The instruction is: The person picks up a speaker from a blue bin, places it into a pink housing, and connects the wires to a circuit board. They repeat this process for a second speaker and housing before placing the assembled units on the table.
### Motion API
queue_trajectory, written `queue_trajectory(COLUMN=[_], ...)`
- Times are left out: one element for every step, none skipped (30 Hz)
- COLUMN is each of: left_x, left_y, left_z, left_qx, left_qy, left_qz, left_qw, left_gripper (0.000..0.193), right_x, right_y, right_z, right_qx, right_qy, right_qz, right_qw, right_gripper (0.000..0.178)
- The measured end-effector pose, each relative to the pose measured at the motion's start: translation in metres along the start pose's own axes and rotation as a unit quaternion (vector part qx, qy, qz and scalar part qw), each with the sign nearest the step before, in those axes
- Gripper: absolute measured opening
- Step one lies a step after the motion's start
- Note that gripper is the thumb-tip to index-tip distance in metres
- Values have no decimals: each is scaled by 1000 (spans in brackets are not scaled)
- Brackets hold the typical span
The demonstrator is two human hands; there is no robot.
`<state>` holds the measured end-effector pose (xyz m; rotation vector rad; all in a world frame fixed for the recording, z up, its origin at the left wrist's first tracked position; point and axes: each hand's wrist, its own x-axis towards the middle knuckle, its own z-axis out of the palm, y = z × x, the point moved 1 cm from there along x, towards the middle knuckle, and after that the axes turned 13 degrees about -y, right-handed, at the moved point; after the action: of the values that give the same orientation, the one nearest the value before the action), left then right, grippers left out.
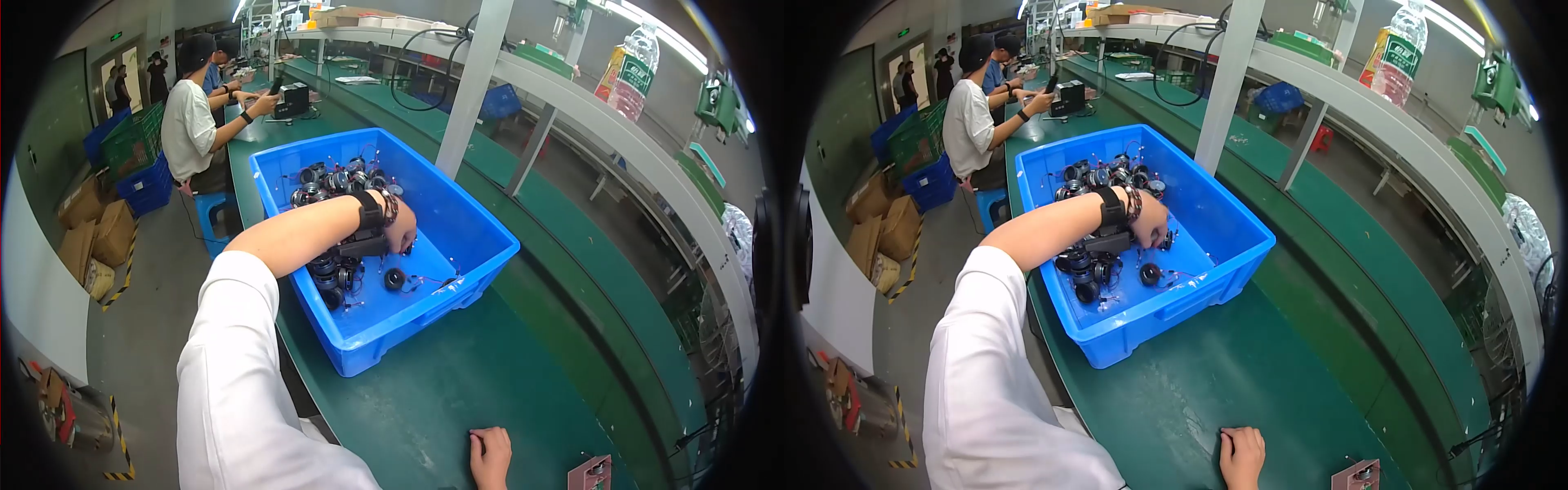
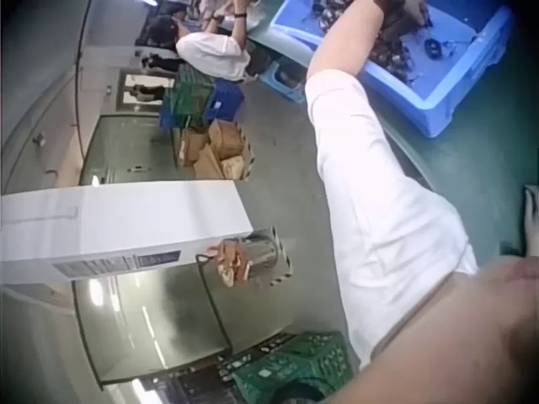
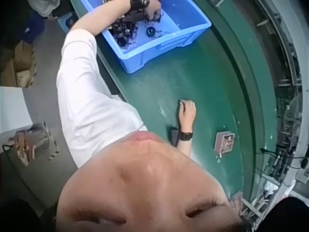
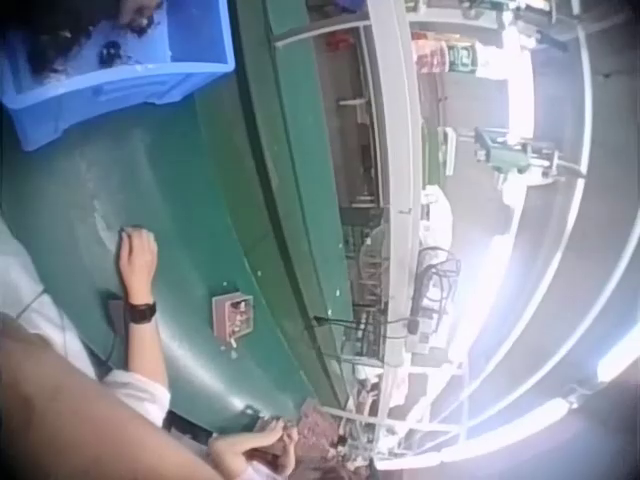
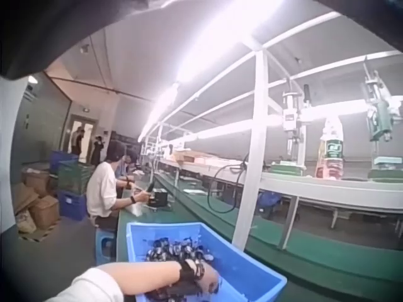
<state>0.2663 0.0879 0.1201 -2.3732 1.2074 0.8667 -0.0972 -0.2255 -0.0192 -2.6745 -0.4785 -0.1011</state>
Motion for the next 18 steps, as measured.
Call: queue_trajectory(left_x=[-13,-34,-51,-70,-91,-111,-126,-139,-152,-160,-165,-164,-158,-148,-143,-125,-110,-83], left_y=[-1,5,4,3,6,10,21,36,52,73,98,123,148,174,203,232,255,275], left_z=[-7,-15,-20,-24,-26,-27,-27,-27,-24,-18,-12,-2,5,14,30,44,59,81], left_qx=[0,0,4,7,-9,-26,-24,-83,-139,-140,-265,-382,-327,-272,-235,-203,-194,-294], left_qy=[84,167,273,376,480,577,582,678,756,757,721,662,661,654,617,611,579,491], left_qz=[-25,-47,-94,-138,-123,-106,-106,-20,67,65,191,308,324,342,331,379,427,479], left_qw=[996,985,957,916,869,809,806,730,637,635,611,567,593,617,674,664,667,665], left_gripper=[37,35,33,32,28,23,23,20,17,17,15,12,13,14,18,18,15,12], right_x=[1,2,3,4,4,5,5,6,7,6,4,2,1,-1,-3,-5,-7,-9], right_y=[0,-1,-3,-5,-7,-9,-9,-7,-4,-3,-3,-7,-11,-15,-19,-24,-29,-34], right_z=[0,1,2,2,2,2,1,1,1,3,4,5,4,3,4,6,9,12], right_qx=[16,31,46,43,43,43,40,35,36,40,44,45,69,93,118,118,147,176], right_qy=[18,36,55,60,64,69,72,76,83,85,87,83,98,115,132,133,118,104], right_qz=[1,3,3,1,7,13,17,15,15,13,12,9,24,44,59,58,46,36], right_qw=[1000,999,997,997,997,997,996,996,996,996,995,996,993,988,982,982,981,978], right_gripper=[18,13,9,9,7,5,4,4,5,7,8,8,11,14,17,17,23,29])
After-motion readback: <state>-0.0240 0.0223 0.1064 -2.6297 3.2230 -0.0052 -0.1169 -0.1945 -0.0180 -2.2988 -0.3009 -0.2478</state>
